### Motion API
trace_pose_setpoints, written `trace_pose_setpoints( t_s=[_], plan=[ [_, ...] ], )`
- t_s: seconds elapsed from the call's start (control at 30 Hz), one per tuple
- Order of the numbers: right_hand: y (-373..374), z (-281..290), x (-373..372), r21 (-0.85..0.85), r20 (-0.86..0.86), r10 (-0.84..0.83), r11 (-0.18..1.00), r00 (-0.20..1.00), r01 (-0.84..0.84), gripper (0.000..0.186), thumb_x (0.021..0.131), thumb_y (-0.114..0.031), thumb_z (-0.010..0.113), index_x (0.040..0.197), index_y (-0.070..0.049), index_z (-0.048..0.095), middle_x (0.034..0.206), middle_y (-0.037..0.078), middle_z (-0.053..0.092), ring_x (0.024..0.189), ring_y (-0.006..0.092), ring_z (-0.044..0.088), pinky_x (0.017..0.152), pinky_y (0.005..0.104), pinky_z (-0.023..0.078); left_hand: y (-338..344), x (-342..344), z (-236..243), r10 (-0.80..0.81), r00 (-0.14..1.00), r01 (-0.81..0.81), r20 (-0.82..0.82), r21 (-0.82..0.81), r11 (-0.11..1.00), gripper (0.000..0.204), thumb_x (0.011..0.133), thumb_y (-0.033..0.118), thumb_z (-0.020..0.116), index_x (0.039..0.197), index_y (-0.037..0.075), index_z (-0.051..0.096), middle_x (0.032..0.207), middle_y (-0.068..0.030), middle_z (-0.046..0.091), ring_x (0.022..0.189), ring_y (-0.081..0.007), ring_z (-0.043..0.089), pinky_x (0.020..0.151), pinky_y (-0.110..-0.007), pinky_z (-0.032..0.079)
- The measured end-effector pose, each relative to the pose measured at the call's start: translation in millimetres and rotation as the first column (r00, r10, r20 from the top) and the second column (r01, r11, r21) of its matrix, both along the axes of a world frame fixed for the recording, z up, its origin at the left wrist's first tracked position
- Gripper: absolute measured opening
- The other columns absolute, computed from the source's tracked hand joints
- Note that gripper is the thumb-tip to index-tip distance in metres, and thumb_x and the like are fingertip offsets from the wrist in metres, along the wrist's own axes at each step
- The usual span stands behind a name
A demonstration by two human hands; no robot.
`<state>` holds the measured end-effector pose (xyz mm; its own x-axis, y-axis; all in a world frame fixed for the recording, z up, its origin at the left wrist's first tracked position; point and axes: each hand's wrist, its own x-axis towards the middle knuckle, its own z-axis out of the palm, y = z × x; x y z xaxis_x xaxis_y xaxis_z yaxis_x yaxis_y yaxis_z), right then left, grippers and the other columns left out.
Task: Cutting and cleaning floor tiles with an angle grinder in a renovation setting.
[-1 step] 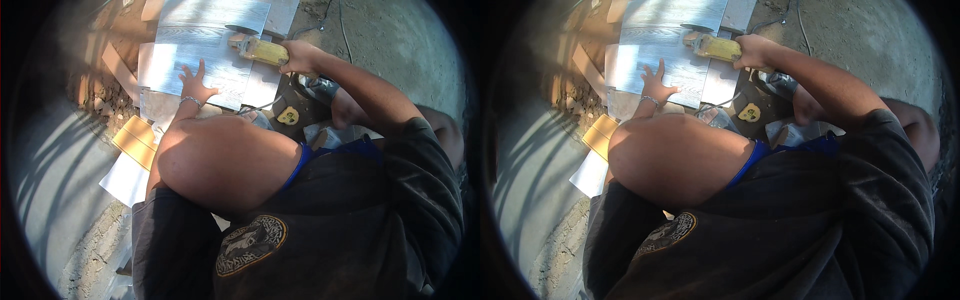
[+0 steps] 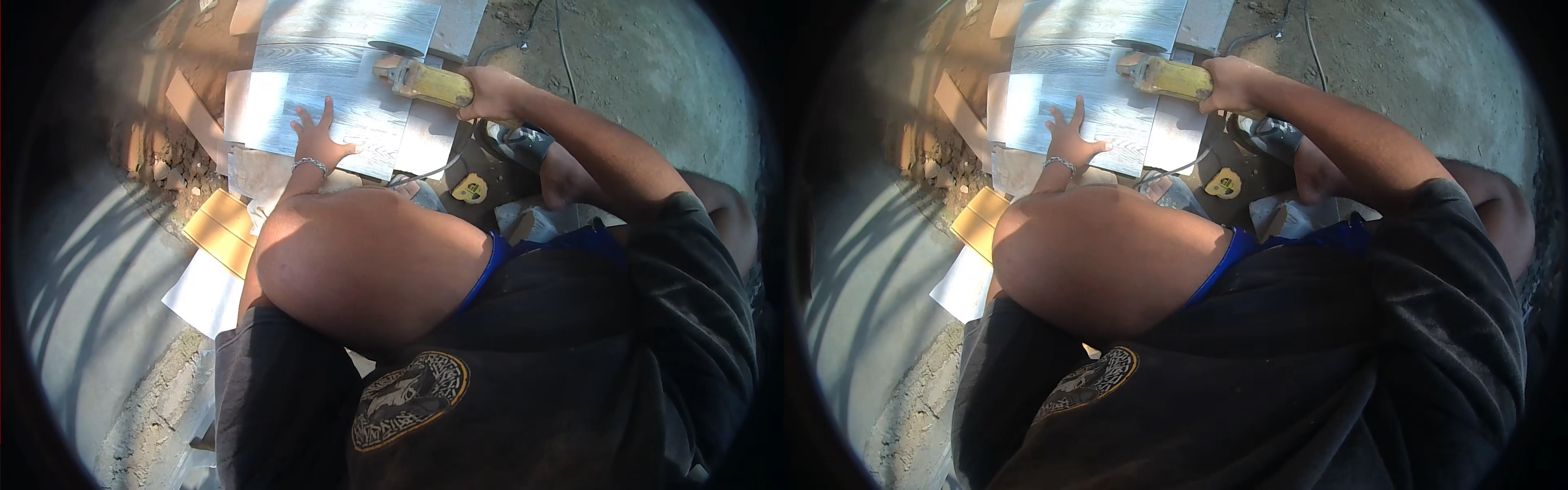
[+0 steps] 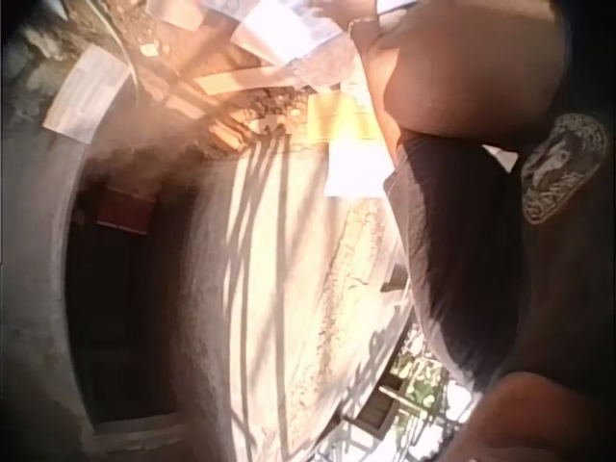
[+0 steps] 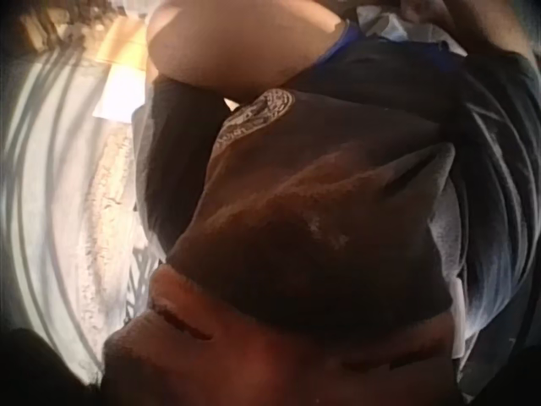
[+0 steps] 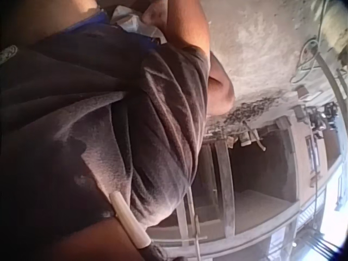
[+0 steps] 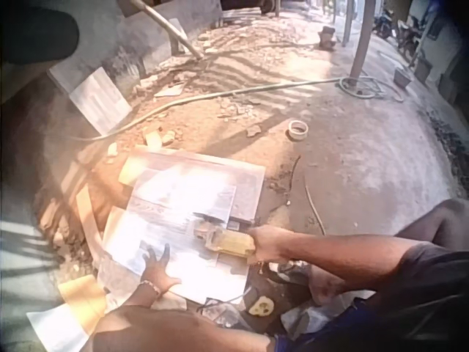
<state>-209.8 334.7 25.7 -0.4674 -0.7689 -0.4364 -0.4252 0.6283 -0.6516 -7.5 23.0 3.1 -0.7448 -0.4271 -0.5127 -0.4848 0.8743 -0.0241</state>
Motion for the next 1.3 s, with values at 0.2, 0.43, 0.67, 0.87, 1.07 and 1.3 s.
trace_pose_setpoints(
  t_s=[0.2,0.43,0.67,0.87,1.07,1.3],
  plan=[
    [20.3,12.7,-2.5,-0.008,0.048,0.021,1.0,0.999,-0.021,0.06,0.071,-0.031,0.08,0.119,0.001,0.065,0.107,0.024,0.071,0.105,0.0394,0.067,0.094,0.0439,0.053,1.4,-0.9,2.3,0.003,1.0,-0.003,-0.003,-0.001,1.0,0.131,0.06,0.058,0.09,0.162,0.035,0.011,0.16,-0.0397,0.003,0.144,-0.0656,0.008,0.112,-0.059,0.039],
    [28.2,22.2,-3.1,0.053,0.054,0.024,0.998,0.998,-0.027,0.057,0.073,-0.027,0.08,0.119,0.002,0.062,0.107,0.024,0.071,0.105,0.0384,0.067,0.092,0.0425,0.052,2.2,-1.8,1.3,0.027,1.0,-0.027,0.009,0.009,1.0,0.13,0.06,0.058,0.09,0.162,0.035,0.012,0.161,-0.0395,0.003,0.144,-0.0655,0.008,0.114,-0.058,0.037],
    [6.4,9.0,-2.8,0.011,0.065,0.025,1.0,0.998,-0.026,0.061,0.071,-0.031,0.078,0.12,0.002,0.063,0.109,0.024,0.071,0.107,0.039,0.067,0.094,0.0439,0.053,1.7,-1.6,0.2,-0.001,1.0,0.001,-0.005,-0.014,1.0,0.131,0.06,0.058,0.09,0.162,0.035,0.012,0.16,-0.0405,0.004,0.143,-0.0665,0.009,0.115,-0.058,0.036],
    [-23.4,-4.8,-3.3,-0.023,0.039,0.035,0.999,0.999,-0.035,0.062,0.07,-0.035,0.078,0.118,0.003,0.065,0.109,0.024,0.071,0.106,0.0392,0.067,0.093,0.0443,0.052,-0.7,-0.5,-1.9,0.003,1.0,-0.003,-0.008,0.003,1.0,0.134,0.057,0.06,0.09,0.162,0.034,0.011,0.159,-0.0416,0.004,0.142,-0.0672,0.009,0.115,-0.06,0.035],
    [-36.5,-7.2,-2.8,-0.039,0.056,0.041,0.999,0.998,-0.039,0.059,0.071,-0.033,0.08,0.114,0.004,0.063,0.107,0.025,0.07,0.106,0.0393,0.066,0.092,0.0441,0.051,-4.6,1.1,-6.8,-0.014,1.0,0.013,-0.023,-0.006,1.0,0.136,0.055,0.061,0.09,0.162,0.034,0.01,0.16,-0.0412,0.002,0.142,-0.0674,0.008,0.114,-0.061,0.034],
    [-11.8,-1.1,-3.8,0.016,0.029,0.025,1.0,0.999,-0.025,0.062,0.071,-0.034,0.078,0.12,0.002,0.064,0.11,0.025,0.07,0.109,0.0397,0.065,0.095,0.0446,0.051,-1.6,0.3,-3.0,0.005,1.0,-0.005,-0.008,0.009,1.0,0.13,0.06,0.057,0.09,0.162,0.035,0.011,0.161,-0.0389,0.003,0.143,-0.066,0.009,0.115,-0.057,0.037]
  ],
)
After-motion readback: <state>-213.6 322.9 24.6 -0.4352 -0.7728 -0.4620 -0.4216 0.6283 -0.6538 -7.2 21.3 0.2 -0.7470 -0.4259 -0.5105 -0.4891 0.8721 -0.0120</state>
